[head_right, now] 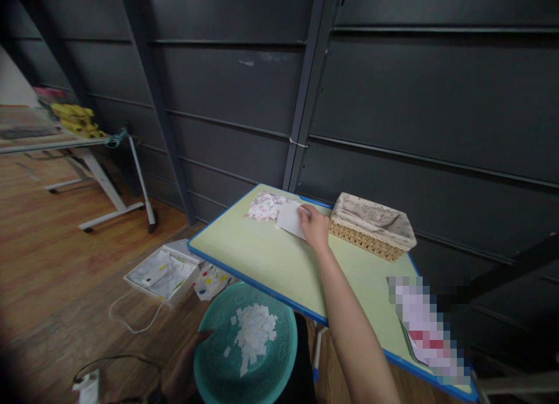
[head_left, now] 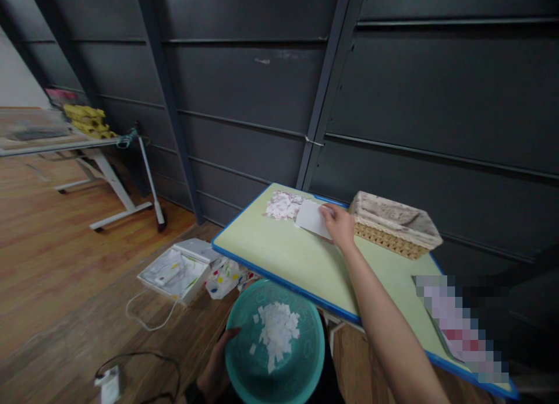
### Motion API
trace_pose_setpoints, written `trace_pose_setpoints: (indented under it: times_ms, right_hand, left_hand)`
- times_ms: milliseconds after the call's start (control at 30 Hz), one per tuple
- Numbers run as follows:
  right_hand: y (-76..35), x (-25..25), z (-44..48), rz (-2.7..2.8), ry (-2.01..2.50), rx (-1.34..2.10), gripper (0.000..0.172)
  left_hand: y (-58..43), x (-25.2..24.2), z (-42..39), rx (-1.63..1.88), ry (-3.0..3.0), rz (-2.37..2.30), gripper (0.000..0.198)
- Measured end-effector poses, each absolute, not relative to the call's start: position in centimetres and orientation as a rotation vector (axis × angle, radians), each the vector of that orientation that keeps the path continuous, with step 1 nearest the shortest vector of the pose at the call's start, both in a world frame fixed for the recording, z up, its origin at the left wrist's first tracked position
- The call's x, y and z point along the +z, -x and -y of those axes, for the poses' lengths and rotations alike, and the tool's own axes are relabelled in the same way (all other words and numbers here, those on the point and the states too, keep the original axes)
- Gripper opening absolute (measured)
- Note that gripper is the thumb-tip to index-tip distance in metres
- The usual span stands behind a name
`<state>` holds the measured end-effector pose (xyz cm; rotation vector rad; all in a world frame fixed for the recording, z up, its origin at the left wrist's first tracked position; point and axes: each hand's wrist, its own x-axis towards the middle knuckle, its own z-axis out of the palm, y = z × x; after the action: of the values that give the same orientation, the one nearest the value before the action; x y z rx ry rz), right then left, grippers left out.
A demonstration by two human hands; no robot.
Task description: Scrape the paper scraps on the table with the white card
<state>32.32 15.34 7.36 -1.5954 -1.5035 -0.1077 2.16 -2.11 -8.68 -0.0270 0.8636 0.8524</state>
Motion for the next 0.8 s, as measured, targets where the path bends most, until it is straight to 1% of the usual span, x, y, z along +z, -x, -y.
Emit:
trace_pose_setpoints:
  times_ms: [200,367,567,800]
  right_hand:
    - [-32.4,7.4,-15.3,1.419,1.621,-0.133,0.042]
    - [-32.2,7.4,-15.4,1.463,1.559,-0.061,0.042]
    - [-32.4,7.2,-15.5,1.37,1.604,-0.115,0.045]
    - [-32.2,7.0,-15.5,1.488,1.632,-0.146,0.04]
  left_hand:
    - [-2.1,-9.4,2.1,0.815,-0.064,-0.953,0.059]
    - [-2.2,-9.0,2.2,0.813,-0.07,-0.954,0.056]
    - [-2.2,-8.3,2.3,0.825,-0.099,-0.994,0.056]
    - [-1.9,-8.9,2.3,0.809,-0.101,-0.943,0.064]
